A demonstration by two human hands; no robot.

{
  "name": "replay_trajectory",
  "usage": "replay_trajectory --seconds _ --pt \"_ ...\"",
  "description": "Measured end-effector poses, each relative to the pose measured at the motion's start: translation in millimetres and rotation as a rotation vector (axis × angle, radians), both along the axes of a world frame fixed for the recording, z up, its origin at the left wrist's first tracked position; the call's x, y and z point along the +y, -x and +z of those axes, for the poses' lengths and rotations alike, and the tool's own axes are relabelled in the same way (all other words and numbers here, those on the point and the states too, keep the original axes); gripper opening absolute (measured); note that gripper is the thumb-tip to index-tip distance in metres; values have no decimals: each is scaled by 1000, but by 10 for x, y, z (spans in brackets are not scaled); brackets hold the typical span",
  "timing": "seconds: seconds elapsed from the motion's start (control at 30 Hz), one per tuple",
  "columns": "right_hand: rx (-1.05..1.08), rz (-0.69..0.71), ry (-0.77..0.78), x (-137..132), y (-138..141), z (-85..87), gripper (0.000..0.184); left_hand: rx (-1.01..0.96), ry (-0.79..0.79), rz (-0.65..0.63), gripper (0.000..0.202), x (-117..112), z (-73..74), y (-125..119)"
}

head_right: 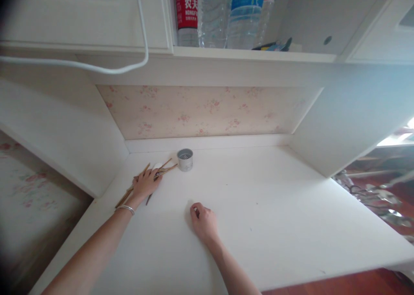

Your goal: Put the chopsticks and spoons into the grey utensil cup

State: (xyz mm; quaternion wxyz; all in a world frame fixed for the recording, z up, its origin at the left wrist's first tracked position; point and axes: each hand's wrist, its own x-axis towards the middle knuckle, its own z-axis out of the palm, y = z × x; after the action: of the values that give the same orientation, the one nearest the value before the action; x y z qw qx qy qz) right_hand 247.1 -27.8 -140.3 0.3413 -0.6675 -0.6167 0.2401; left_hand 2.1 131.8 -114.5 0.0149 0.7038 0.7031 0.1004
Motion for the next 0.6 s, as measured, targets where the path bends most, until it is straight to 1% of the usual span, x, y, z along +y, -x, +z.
replay_trajectory --seconds 0.13,0.27,0.37,0.43,0.5,0.6 --pt "-9 15 8 -11 -5 -6 23 4 -44 22 45 -311 -34 -9" --pt "-6 44 11 -39 -17 -13 24 28 -124 39 42 -702 -78 -44" --pt "3 61 8 -63 -30 -22 25 41 -163 24 42 -1004 -107 -52" --pt "12 65 6 -70 -37 -30 26 45 -183 -24 43 -1169 -125 -27" --pt "24 64 7 -68 -40 -38 28 47 -189 -107 46 -1278 -142 18" --pt "35 60 11 -49 -41 -45 31 38 -171 -227 55 -1323 -155 92"
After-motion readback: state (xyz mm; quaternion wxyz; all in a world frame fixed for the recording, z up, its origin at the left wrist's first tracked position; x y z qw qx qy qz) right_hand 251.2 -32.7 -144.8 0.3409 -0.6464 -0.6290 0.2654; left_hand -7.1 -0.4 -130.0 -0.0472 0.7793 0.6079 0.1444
